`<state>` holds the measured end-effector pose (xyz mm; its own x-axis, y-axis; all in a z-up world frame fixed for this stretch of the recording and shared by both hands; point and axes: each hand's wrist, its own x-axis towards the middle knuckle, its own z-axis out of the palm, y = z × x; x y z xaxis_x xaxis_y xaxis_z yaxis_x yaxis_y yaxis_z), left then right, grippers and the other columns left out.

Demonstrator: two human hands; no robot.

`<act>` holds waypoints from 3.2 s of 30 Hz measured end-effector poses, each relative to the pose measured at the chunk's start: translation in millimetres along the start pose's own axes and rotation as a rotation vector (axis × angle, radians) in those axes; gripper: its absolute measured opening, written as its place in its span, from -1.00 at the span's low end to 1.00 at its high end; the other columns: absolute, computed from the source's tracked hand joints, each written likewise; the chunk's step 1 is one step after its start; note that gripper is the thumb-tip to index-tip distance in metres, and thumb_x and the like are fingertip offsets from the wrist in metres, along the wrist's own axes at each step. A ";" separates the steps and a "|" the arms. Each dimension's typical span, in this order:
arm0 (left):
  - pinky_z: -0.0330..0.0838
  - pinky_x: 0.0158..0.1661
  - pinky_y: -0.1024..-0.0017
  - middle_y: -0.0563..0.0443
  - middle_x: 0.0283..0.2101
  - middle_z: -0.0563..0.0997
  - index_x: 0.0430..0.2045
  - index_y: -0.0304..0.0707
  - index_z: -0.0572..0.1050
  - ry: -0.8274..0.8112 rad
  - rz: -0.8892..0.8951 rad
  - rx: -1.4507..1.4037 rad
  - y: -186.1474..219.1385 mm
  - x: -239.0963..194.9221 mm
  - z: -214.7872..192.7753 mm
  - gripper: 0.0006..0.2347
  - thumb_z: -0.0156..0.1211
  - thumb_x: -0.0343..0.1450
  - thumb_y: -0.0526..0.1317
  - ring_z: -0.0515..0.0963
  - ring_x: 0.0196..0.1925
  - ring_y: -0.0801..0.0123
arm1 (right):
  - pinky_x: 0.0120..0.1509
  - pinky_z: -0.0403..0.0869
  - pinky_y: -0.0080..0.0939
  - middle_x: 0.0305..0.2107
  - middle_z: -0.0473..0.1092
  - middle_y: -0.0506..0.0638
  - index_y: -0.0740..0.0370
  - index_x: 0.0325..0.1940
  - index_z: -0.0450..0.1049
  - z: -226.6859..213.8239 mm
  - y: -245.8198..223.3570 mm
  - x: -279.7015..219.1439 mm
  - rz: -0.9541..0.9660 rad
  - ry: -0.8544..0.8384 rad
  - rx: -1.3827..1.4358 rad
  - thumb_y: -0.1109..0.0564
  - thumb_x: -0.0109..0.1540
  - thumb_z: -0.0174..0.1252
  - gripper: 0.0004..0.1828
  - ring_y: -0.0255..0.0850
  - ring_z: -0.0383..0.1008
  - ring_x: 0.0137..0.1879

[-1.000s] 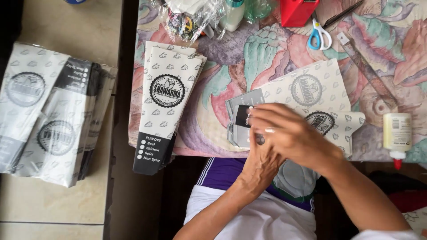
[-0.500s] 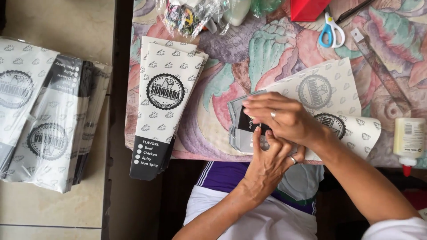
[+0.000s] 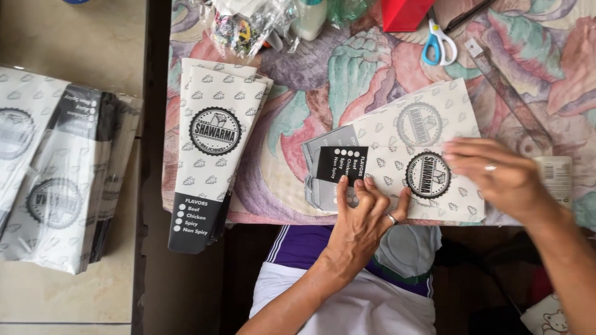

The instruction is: The person applies adhesive from a bottle to the edges of cardboard food sleeves and presses the surfaces together by hand to secure the folds.

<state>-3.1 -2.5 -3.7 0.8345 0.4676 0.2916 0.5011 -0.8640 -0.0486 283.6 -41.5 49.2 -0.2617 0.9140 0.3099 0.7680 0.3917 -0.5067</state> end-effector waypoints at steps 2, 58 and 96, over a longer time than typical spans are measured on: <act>0.32 0.26 -0.33 -0.28 0.09 0.45 0.42 0.05 0.07 0.001 0.003 -0.026 1.7 -0.7 3.5 -0.40 0.06 0.41 -0.30 0.39 0.10 -0.02 | 0.42 0.53 -0.03 -0.01 0.53 0.28 0.41 -0.11 0.57 -15.5 -6.1 -4.6 0.072 0.012 -0.024 0.41 0.17 0.30 -0.79 0.10 0.57 0.20; 0.23 0.22 -0.42 -0.53 0.16 0.37 0.47 0.05 0.01 -0.041 0.054 0.052 0.1 -5.1 9.9 -0.25 0.12 0.30 -0.34 0.39 0.15 -0.26 | 0.38 0.57 0.01 -0.06 0.54 0.29 0.43 -0.12 0.57 -4.9 32.3 -10.0 0.019 0.141 0.118 0.41 0.14 0.34 -0.77 0.12 0.58 0.17; 0.02 -0.57 0.53 0.29 -0.60 0.25 0.41 -0.13 0.21 0.025 0.511 0.279 -44.5 41.8 -11.4 -0.56 -0.07 0.56 -0.32 0.14 -0.59 0.57 | 0.48 0.42 0.17 0.13 0.46 0.47 0.64 0.14 0.47 39.9 23.7 -66.9 0.301 0.505 -0.194 0.48 0.45 0.17 -0.83 0.30 0.46 0.33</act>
<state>6.8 53.3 21.5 0.9824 -0.0035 0.1869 0.0803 -0.8952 -0.4383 296.0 -89.1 -15.6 0.2552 0.8001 0.5429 0.8699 0.0551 -0.4901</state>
